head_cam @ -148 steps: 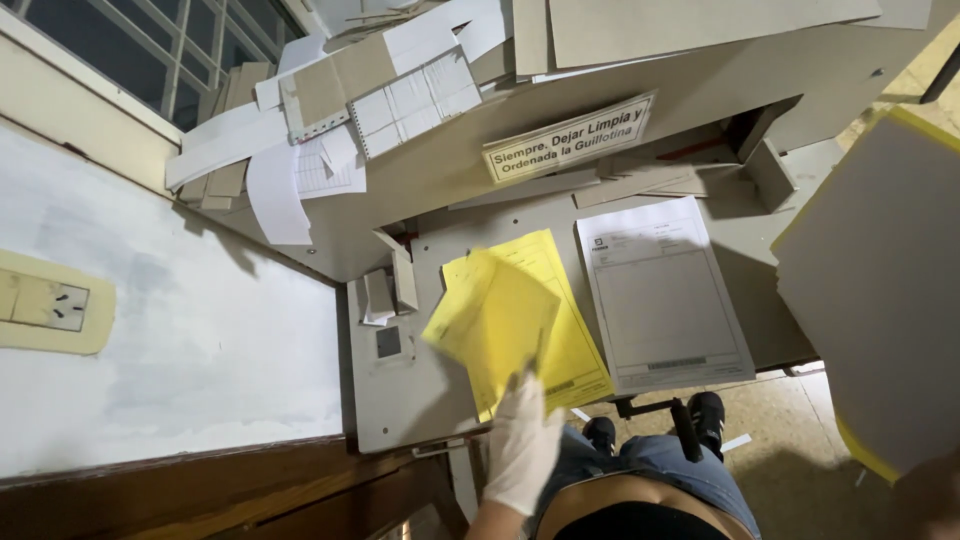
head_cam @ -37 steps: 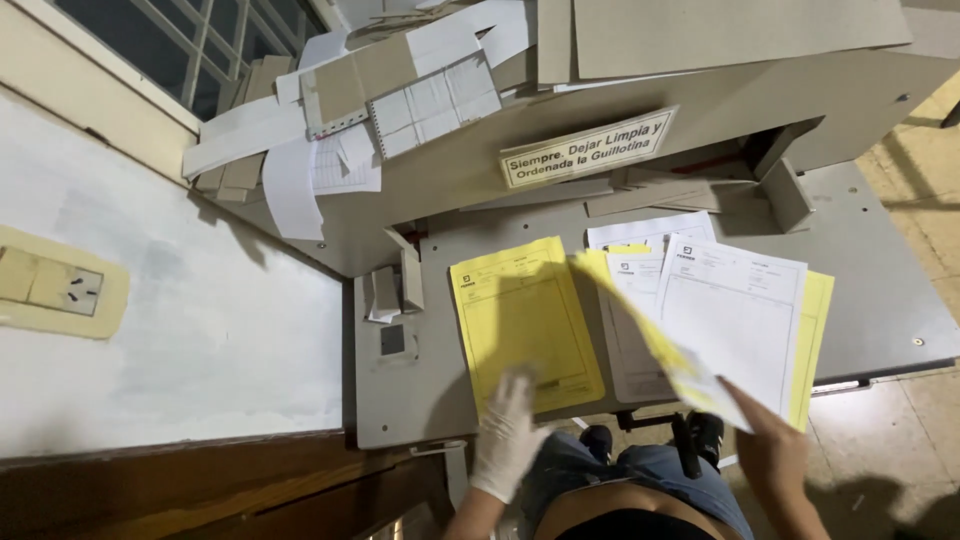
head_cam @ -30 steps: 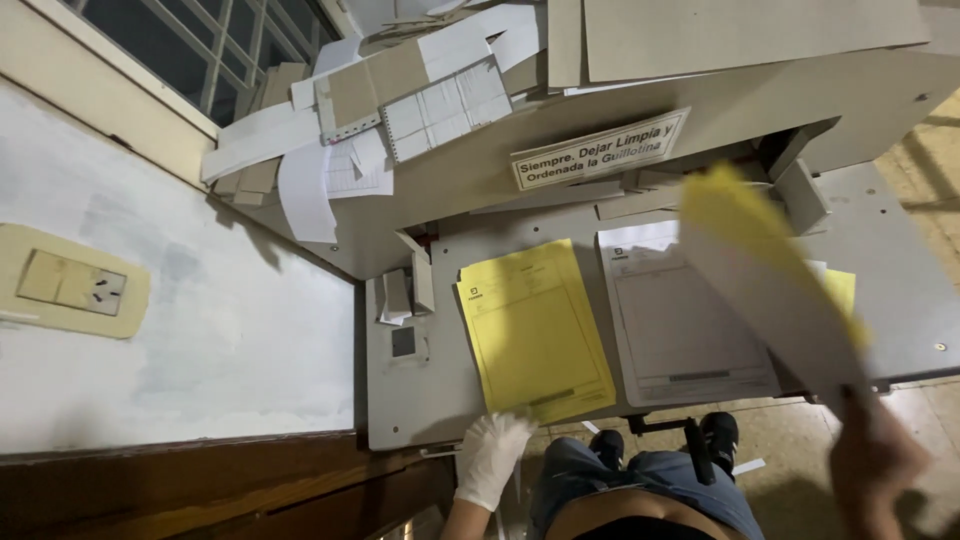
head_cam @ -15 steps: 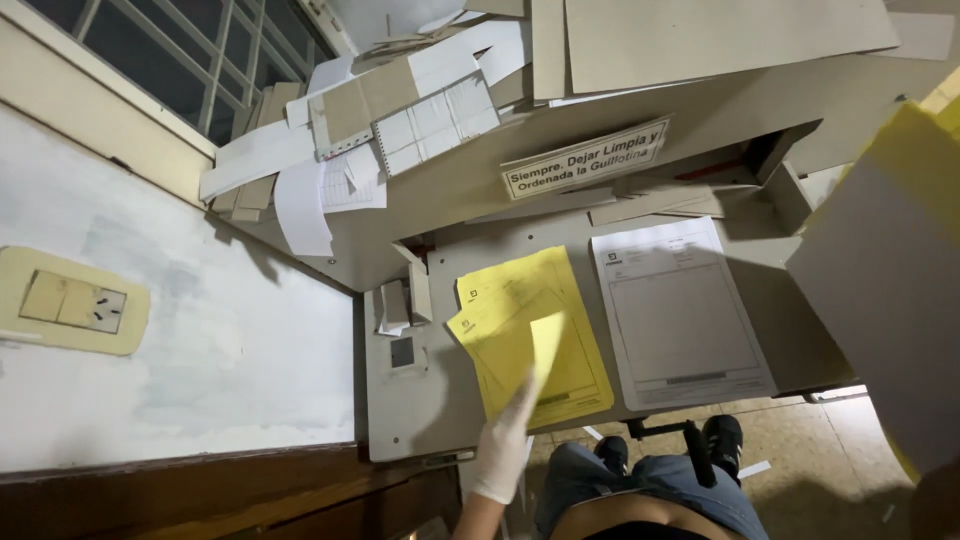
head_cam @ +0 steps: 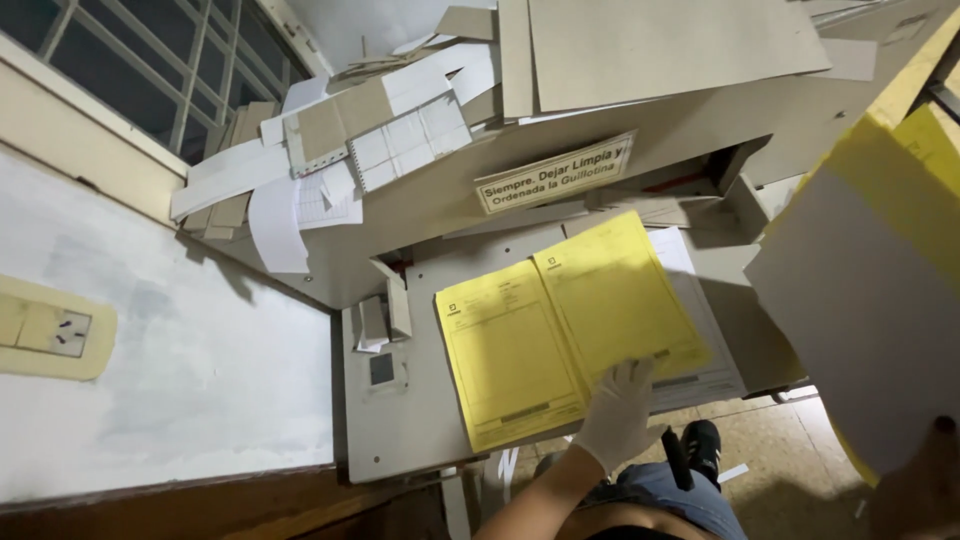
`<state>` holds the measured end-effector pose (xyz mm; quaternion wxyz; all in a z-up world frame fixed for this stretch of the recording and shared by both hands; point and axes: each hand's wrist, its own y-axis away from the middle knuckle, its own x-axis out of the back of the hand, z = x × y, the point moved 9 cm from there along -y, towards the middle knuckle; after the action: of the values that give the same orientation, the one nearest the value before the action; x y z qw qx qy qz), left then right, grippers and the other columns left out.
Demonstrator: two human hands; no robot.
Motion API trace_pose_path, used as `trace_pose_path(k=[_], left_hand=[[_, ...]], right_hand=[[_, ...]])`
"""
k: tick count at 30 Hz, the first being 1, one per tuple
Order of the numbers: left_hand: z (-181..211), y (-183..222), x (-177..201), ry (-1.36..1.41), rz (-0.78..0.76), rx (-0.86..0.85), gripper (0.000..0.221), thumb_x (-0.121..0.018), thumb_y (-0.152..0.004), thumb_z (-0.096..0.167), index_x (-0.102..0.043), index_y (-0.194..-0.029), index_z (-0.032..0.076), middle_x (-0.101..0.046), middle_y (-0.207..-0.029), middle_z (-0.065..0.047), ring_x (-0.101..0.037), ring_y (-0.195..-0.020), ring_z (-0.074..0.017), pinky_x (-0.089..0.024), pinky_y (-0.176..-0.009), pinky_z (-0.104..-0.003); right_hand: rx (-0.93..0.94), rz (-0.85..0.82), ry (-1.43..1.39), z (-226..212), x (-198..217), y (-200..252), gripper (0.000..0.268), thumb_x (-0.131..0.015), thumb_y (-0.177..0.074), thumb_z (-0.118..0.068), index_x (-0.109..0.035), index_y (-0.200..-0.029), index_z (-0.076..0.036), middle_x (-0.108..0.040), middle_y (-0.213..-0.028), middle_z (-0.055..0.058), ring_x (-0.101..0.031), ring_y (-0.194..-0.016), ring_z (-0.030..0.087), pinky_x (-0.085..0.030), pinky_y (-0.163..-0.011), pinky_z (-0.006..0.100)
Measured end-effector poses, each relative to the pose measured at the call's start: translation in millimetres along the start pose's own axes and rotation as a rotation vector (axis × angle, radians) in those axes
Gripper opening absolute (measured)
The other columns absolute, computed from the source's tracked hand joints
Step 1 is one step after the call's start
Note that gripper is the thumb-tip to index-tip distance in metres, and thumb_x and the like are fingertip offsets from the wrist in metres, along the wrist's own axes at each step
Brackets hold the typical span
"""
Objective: Sorting, aligning, and organizing printed documents into stacks on a production table.
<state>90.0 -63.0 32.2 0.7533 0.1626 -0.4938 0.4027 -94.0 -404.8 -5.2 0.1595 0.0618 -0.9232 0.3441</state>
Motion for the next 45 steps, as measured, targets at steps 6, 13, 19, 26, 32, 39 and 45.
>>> trace_pose_path(k=[6, 13, 19, 26, 32, 39, 45], left_hand=[[0.7, 37.9, -58.3, -0.246, 0.015, -0.154, 0.038, -0.058, -0.091, 0.006, -0.069, -0.127, 0.009, -0.065, -0.114, -0.011, -0.057, -0.09, -0.0357, -0.046, -0.069, -0.042], [1.2, 50.7, -19.0, 0.392, -0.061, 0.18, 0.051, -0.055, -0.098, 0.036, -0.057, -0.143, 0.013, -0.063, -0.139, -0.014, -0.064, -0.113, -0.0363, -0.055, -0.078, -0.045], [12.7, 46.3, 30.8, 0.469, -0.018, 0.072, 0.045, -0.056, -0.098, 0.022, -0.056, -0.137, -0.001, -0.063, -0.135, -0.023, -0.066, -0.11, -0.0405, -0.058, -0.08, -0.044], [41.4, 56.9, 79.4, 0.565, -0.023, -0.127, 0.039, -0.057, -0.099, 0.005, -0.053, -0.131, -0.017, -0.062, -0.13, -0.034, -0.067, -0.106, -0.0456, -0.061, -0.082, -0.042], [9.5, 77.8, 118.4, 0.261, -0.231, -0.049, 0.021, -0.052, -0.105, 0.009, -0.066, -0.114, -0.003, -0.067, -0.101, -0.012, -0.068, -0.091, -0.0278, -0.064, -0.079, -0.04], [-132.0, 147.5, 74.4, -0.294, -0.18, 0.312, 0.049, -0.067, -0.083, -0.007, -0.033, -0.112, 0.011, -0.037, -0.109, -0.02, -0.036, -0.102, -0.0388, -0.037, -0.082, -0.048], [-110.3, 117.6, 112.8, -0.197, -0.158, 0.323, 0.074, -0.058, -0.089, -0.001, -0.029, -0.156, 0.011, -0.036, -0.146, -0.031, -0.039, -0.102, -0.0318, -0.045, -0.084, -0.041]], right_hand=[[0.04, -0.323, 0.621, -34.7, -30.4, 13.0, 0.027, -0.069, -0.118, -0.041, -0.075, -0.123, -0.015, -0.079, -0.095, 0.009, -0.078, -0.079, 0.023, -0.06, -0.059, 0.033], [0.843, -0.908, 0.137, -158.2, -85.4, 108.2, 0.055, -0.056, -0.091, 0.018, -0.067, -0.129, -0.02, -0.077, -0.117, -0.01, -0.078, -0.094, 0.005, -0.054, -0.036, 0.016], [0.756, -1.228, 0.092, -130.6, -83.4, 166.8, 0.086, -0.076, -0.069, -0.007, -0.048, -0.148, -0.03, -0.055, -0.151, -0.009, -0.056, -0.139, 0.014, -0.061, -0.099, 0.033], [0.748, -1.131, 0.185, -146.0, -85.4, 156.3, 0.072, -0.061, -0.081, 0.007, -0.058, -0.141, -0.033, -0.064, -0.139, -0.014, -0.06, -0.134, 0.012, -0.067, -0.086, 0.035], [0.653, -1.04, 0.115, -111.4, -89.4, 132.0, 0.075, -0.05, -0.079, 0.024, -0.064, -0.132, -0.028, -0.076, -0.125, -0.009, -0.078, -0.108, 0.011, -0.068, -0.051, 0.018], [0.486, -0.463, 0.181, -68.8, -56.2, 66.8, 0.036, -0.076, -0.11, 0.01, -0.081, -0.14, -0.009, -0.081, -0.118, 0.012, -0.074, -0.089, 0.023, -0.056, -0.077, 0.034], [0.174, -0.433, 0.562, 27.0, -56.3, 54.1, 0.035, -0.058, -0.135, -0.036, -0.081, -0.124, -0.012, -0.072, -0.089, 0.007, -0.066, -0.075, 0.024, -0.048, -0.064, 0.033]])
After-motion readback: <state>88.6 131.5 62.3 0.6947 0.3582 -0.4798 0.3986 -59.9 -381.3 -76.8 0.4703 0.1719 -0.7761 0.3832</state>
